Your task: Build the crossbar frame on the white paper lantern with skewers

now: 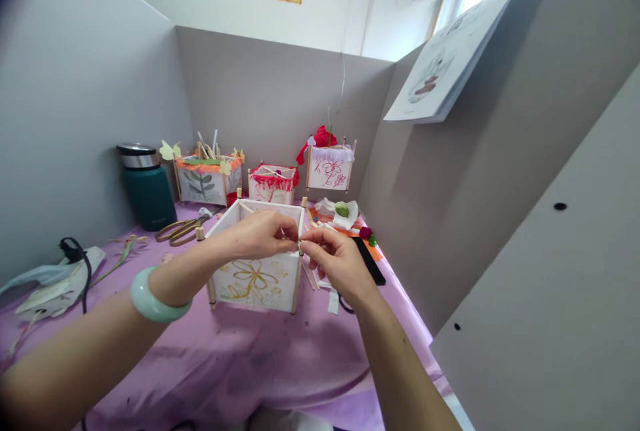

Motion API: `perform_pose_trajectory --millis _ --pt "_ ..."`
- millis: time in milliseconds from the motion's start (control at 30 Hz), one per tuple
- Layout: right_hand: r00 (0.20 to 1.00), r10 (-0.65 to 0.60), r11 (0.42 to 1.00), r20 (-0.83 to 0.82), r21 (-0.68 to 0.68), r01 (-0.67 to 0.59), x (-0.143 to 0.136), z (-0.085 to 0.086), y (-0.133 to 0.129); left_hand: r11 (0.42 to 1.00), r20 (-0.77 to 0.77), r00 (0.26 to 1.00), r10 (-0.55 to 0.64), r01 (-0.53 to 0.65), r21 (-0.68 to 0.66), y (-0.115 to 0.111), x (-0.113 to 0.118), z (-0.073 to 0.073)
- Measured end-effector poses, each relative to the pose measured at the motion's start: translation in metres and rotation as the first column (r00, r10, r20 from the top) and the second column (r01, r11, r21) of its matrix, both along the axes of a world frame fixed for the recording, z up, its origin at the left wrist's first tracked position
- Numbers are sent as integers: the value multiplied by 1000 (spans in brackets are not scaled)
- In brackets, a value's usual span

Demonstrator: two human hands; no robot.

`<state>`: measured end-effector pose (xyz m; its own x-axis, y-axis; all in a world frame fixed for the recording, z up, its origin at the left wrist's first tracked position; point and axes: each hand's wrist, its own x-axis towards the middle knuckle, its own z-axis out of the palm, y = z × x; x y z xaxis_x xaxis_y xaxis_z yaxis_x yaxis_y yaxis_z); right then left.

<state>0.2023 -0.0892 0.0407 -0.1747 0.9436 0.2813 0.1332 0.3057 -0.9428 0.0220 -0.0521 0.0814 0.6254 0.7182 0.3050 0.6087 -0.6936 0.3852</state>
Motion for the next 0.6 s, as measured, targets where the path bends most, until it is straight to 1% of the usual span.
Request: perform_pose_trajectory --millis 67,167,233,300,367,433,500,533,600 --pt "999 -40 999 -14 5 40 1 -2 -2 1000 26 1000 2 -2 4 0 0 -1" --pt "990 -113 994 -90 -1 113 4 -10 -4 999 103 994 36 -34 -13 0 1 -1" --pt "975 -160 987 -152 -9 160 7 -19 -6 997 178 982 70 -64 -38 1 2 2" --pt "967 -197 980 -161 -31 195 7 -33 -8 995 272 958 93 -82 -51 1 3 6" --pt "978 -198 980 -60 -48 195 5 -49 -11 995 397 913 92 -71 -66 -1 4 14" --pt "973 -170 985 156 -8 173 -1 -65 -13 995 543 837 64 -14 -94 -8 1 24" --pt "904 -173 985 391 62 161 -8 -80 -16 995 677 734 48 27 -101 -22 -5 37" --pt "857 -187 982 481 90 164 -12 -87 -17 997 731 680 47 14 -77 -33 -10 44" --pt "777 -206 978 595 106 178 -17 -97 -19 999 820 570 47 -28 -38 -58 -26 54"
